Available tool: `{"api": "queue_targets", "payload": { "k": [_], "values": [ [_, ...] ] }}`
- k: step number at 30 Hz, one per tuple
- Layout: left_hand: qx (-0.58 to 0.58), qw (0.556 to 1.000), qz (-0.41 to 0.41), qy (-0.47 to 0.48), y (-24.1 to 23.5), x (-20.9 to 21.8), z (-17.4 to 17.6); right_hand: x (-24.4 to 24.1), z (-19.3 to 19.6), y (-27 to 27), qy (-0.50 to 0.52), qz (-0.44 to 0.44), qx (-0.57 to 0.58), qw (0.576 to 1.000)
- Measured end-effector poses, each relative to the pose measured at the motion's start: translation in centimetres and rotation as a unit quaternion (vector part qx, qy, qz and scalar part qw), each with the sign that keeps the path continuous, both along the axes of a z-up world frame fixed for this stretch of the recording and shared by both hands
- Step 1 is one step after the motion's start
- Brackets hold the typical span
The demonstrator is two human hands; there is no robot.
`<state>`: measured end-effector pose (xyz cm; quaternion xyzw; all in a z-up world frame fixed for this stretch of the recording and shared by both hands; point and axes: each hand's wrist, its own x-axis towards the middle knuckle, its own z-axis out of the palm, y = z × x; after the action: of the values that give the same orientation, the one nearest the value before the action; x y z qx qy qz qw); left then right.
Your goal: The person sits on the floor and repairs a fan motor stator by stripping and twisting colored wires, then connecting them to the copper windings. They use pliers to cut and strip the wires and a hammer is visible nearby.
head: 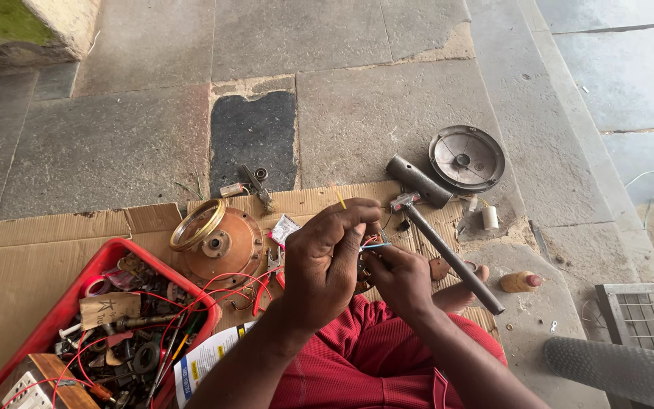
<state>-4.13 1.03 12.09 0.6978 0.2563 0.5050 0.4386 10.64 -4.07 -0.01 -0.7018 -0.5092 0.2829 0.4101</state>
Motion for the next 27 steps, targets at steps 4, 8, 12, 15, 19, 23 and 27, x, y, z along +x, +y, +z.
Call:
{"api": "queue_targets", "payload": {
  "k": [4,8,12,15,19,23,27],
  "values": [
    [-0.087,0.992,-0.062,-0.067,0.3,0.4,-0.4,-0.2,0.6,1.1,-0.099,0.023,0.018,0.995],
    [-0.1,0.986,-0.076,-0.113,0.2,0.7,-1.0,-0.6,1.0,2.2,-0.182,0.04,-0.105,0.977],
    [-0.107,0.987,-0.072,-0.096,0.0,0.4,-0.9,-0.7,1.2,1.6,-0.142,0.018,0.007,0.99],
    [-0.13,0.989,-0.05,-0.057,-0.2,0.2,-0.7,-0.3,0.4,0.5,-0.092,0.007,0.079,0.993],
    [-0.16,0.986,-0.011,0.041,-0.9,0.0,-0.7,0.1,-1.8,-1.0,-0.054,-0.021,0.057,0.997],
    [-0.154,0.974,-0.044,0.16,-2.0,-0.6,-1.9,0.0,-3.7,-1.9,-0.048,-0.059,0.074,0.994],
    [-0.112,0.958,-0.107,0.24,-2.9,-0.6,-4.5,0.9,-3.9,-2.0,-0.026,-0.004,0.188,0.982]
  ]
}}
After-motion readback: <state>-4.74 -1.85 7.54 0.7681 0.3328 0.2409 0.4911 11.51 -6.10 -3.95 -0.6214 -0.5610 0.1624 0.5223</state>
